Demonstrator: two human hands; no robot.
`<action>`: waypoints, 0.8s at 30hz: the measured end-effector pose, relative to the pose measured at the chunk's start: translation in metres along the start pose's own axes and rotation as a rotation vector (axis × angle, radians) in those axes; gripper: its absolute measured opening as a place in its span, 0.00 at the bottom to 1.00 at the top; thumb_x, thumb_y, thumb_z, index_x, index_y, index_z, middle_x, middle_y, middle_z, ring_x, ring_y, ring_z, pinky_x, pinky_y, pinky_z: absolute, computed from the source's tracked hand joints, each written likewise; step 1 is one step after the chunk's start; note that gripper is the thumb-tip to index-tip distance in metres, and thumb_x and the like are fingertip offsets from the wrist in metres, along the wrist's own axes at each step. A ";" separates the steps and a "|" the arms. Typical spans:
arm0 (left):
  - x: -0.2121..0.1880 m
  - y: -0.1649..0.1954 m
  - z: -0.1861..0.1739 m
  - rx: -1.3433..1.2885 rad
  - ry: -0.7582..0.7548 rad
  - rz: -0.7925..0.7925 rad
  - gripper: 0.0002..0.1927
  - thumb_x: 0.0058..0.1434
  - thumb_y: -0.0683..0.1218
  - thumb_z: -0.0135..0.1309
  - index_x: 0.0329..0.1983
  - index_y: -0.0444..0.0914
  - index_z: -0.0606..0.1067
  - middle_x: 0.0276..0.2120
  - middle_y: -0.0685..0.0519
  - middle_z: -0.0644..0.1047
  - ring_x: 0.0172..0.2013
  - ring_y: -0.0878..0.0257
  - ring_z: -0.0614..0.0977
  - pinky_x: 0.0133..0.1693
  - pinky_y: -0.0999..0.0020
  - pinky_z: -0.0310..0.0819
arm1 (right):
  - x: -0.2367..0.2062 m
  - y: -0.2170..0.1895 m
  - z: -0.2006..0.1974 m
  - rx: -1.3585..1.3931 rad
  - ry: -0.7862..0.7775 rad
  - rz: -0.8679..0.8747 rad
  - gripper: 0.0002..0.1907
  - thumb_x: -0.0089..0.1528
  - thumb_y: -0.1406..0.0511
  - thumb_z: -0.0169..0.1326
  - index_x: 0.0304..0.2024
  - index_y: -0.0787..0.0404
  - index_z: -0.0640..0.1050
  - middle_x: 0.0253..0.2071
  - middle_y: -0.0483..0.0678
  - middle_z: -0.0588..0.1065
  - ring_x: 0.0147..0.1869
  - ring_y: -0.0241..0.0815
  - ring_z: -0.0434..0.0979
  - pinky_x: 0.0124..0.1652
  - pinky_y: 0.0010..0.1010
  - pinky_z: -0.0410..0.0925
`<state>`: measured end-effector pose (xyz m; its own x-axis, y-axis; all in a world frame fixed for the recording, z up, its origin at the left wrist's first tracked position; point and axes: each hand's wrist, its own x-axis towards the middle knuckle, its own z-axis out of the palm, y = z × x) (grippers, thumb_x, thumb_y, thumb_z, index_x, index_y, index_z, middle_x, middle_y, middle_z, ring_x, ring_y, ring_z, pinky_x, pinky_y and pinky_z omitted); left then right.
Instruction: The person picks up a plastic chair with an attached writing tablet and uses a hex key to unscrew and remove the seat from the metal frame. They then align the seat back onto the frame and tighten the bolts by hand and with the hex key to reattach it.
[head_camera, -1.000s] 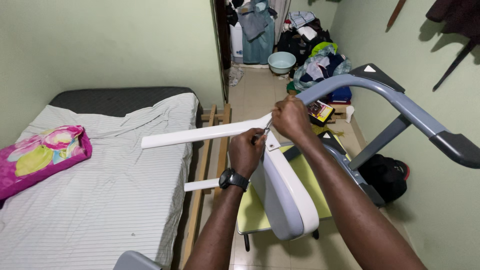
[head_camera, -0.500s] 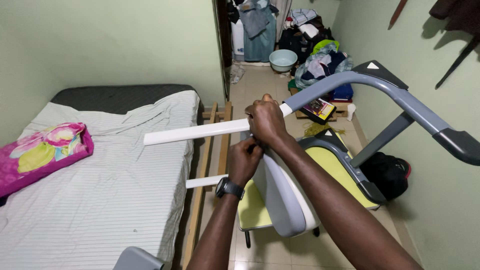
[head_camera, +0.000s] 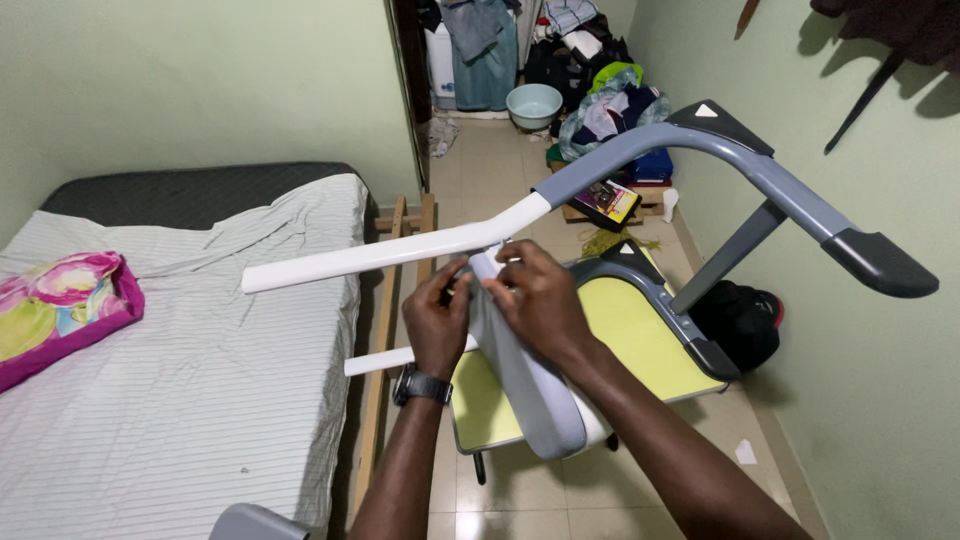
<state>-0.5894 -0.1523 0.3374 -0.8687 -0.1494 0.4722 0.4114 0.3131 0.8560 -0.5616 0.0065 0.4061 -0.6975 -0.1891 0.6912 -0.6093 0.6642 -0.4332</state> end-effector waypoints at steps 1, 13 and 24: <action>0.004 0.007 0.001 0.057 -0.020 0.024 0.14 0.63 0.42 0.61 0.52 0.39 0.82 0.36 0.50 0.83 0.33 0.64 0.84 0.35 0.66 0.80 | -0.003 0.002 -0.004 0.024 0.030 0.014 0.07 0.58 0.68 0.65 0.30 0.66 0.80 0.46 0.54 0.78 0.46 0.47 0.81 0.42 0.38 0.75; 0.033 0.040 0.022 0.251 -0.110 0.090 0.11 0.58 0.45 0.65 0.44 0.38 0.83 0.32 0.48 0.83 0.30 0.59 0.84 0.35 0.63 0.79 | 0.018 0.070 -0.031 -0.352 0.052 0.152 0.14 0.54 0.57 0.70 0.30 0.62 0.86 0.29 0.57 0.75 0.37 0.57 0.78 0.35 0.48 0.69; 0.031 0.045 0.034 0.332 -0.027 -0.009 0.08 0.56 0.46 0.67 0.35 0.38 0.82 0.26 0.50 0.82 0.25 0.60 0.83 0.30 0.63 0.77 | 0.075 0.090 0.020 -0.235 -0.152 0.407 0.17 0.58 0.58 0.67 0.33 0.67 0.82 0.32 0.59 0.78 0.37 0.54 0.81 0.43 0.47 0.71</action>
<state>-0.6069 -0.1105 0.3834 -0.8807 -0.1305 0.4553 0.2950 0.6011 0.7427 -0.6766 0.0376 0.4070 -0.9190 0.0280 0.3934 -0.1865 0.8480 -0.4961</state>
